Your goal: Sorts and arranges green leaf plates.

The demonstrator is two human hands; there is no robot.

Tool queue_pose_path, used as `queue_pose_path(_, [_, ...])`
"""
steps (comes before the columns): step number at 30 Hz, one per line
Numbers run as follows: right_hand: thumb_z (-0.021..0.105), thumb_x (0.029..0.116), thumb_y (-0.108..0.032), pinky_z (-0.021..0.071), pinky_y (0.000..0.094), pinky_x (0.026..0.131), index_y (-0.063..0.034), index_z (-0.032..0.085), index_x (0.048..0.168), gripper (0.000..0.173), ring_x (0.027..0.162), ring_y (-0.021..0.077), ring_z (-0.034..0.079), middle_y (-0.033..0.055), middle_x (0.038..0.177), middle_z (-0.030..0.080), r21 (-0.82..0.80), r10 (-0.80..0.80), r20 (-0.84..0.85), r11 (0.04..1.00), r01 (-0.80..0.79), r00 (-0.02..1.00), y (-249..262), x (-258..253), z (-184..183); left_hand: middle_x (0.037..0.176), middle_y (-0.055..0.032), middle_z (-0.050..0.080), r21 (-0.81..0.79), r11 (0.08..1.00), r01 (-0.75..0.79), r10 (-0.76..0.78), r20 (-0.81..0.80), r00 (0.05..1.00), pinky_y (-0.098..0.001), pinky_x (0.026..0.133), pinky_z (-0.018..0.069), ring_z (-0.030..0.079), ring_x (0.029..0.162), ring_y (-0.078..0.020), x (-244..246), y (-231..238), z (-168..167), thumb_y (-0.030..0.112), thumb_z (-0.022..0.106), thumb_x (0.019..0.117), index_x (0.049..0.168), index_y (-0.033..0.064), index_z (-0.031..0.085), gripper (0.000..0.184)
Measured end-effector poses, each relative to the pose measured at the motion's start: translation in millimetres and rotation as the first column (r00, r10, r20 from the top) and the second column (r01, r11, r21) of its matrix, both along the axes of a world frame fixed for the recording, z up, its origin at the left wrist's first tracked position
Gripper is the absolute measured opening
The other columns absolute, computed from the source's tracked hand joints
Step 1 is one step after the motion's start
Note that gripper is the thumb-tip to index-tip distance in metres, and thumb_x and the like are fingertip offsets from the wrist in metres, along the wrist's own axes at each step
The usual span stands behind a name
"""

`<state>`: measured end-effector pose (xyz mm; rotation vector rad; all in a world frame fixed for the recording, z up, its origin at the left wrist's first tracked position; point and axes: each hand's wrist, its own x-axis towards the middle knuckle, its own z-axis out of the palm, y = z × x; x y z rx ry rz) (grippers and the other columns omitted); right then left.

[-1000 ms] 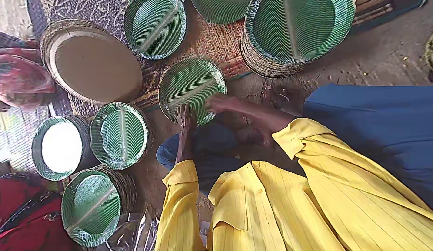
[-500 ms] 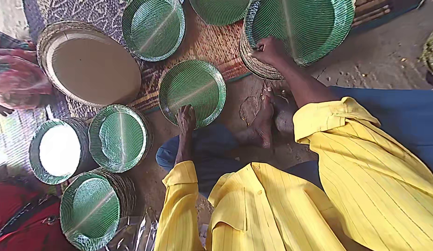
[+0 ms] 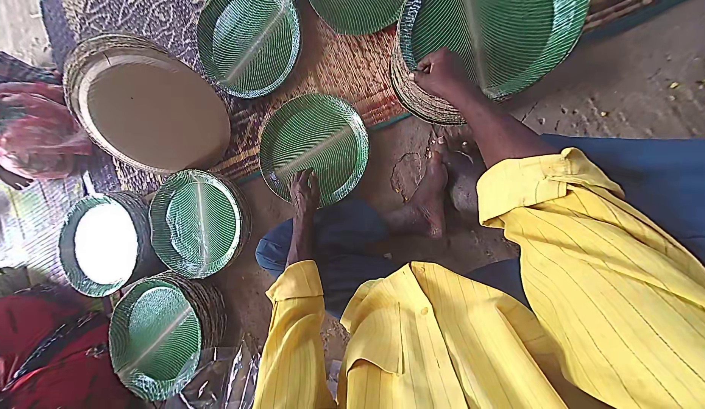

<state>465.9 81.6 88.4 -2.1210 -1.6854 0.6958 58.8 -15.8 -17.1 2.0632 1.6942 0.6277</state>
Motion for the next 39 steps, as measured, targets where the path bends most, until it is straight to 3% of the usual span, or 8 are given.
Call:
queue_pose_path(6, [0.051,0.1037,-0.023,0.0464,0.0702,0.092,0.004,0.07,0.113,0.034,0.114,0.0503,0.064,0.031,0.115,0.068,-0.024,0.044,0.11,0.999,-0.042,0.993,0,-4,4,0.125,-0.0228,0.068,-0.023,1.0,0.004,-0.004,-0.001,1.0,-0.0583,0.11,0.0402,0.061,0.123,-0.0391,1,-1,3,0.025,0.042,0.108,0.127,0.0,0.069,0.041])
queue_pose_path(12, [0.049,0.1053,-0.02,0.046,0.0685,0.096,0.004,0.071,0.113,0.034,0.117,0.049,0.064,0.03,0.118,0.068,0.008,0.064,0.103,0.998,-0.065,0.993,0,-1,0,0.127,-0.0215,0.068,-0.049,0.998,0.027,-0.029,-0.044,0.999,-0.0601,0.108,0.0401,0.061,0.123,-0.0393,3,-1,4,0.026,0.043,0.1076,0.127,0.0025,0.069,0.04])
queue_pose_path(22, [0.059,0.1004,-0.027,0.0473,0.0691,0.093,-0.0017,0.074,0.112,0.032,0.11,0.0458,0.066,0.0276,0.114,0.07,-0.072,-0.074,-0.025,0.995,0.072,0.997,9,3,1,0.125,-0.0212,0.068,-0.034,0.998,0.046,-0.047,-0.028,0.999,-0.0596,0.105,0.0427,0.062,0.12,-0.0389,3,-1,1,0.028,0.044,0.1072,0.126,0.0035,0.07,0.041])
queue_pose_path(26, [0.063,0.0976,-0.026,0.0478,0.0651,0.095,-0.0016,0.074,0.114,0.032,0.111,0.0418,0.066,0.026,0.115,0.07,-0.088,-0.176,-0.109,0.982,0.167,0.978,11,4,-3,0.124,-0.0208,0.069,-0.036,0.998,0.048,-0.049,-0.03,0.998,-0.0589,0.104,0.0437,0.062,0.119,-0.039,3,-1,1,0.029,0.044,0.1067,0.125,0.004,0.07,0.041])
queue_pose_path(29, [0.059,0.0984,-0.027,0.047,0.0681,0.092,0.0,0.074,0.11,0.033,0.111,0.0451,0.066,0.0277,0.113,0.07,-0.075,-0.133,-0.03,0.989,0.131,0.991,9,0,2,0.125,-0.0207,0.069,-0.036,0.998,0.053,-0.055,-0.046,0.997,-0.059,0.103,0.0443,0.063,0.118,-0.0392,3,0,1,0.029,0.044,0.1065,0.126,0.0041,0.07,0.041])
queue_pose_path(32, [0.051,0.1025,-0.025,0.0464,0.0725,0.088,0.0036,0.071,0.106,0.035,0.112,0.0516,0.064,0.0321,0.113,0.068,-0.074,-0.01,0.159,0.997,0.022,0.987,7,-8,8,0.124,-0.0209,0.068,-0.03,0.997,0.073,-0.076,-0.092,0.993,-0.0604,0.103,0.0438,0.062,0.119,-0.0401,4,0,1,0.028,0.046,0.1065,0.127,0.0041,0.07,0.039])
queue_pose_path(36, [0.06,0.0969,-0.02,0.0473,0.0734,0.085,0.0047,0.069,0.11,0.03,0.113,0.0542,0.063,0.0343,0.115,0.066,-0.101,0.031,0.263,0.995,-0.004,0.964,1,-11,13,0.13,-0.0185,0.067,-0.109,0.988,0.106,-0.123,-0.162,0.979,-0.0608,0.106,0.0421,0.06,0.125,-0.0394,8,-2,3,0.031,0.048,0.1065,0.129,0.007,0.069,0.039])
queue_pose_path(39, [0.062,0.0948,-0.015,0.0466,0.0738,0.087,0.0035,0.071,0.113,0.027,0.113,0.0544,0.063,0.0344,0.115,0.067,-0.033,-0.052,0.193,0.998,0.06,0.98,-4,-3,12,0.131,-0.0181,0.066,-0.191,0.972,0.137,-0.172,-0.183,0.968,-0.0611,0.105,0.0421,0.058,0.126,-0.0389,7,0,1,0.031,0.052,0.1054,0.127,0.0082,0.071,0.036])
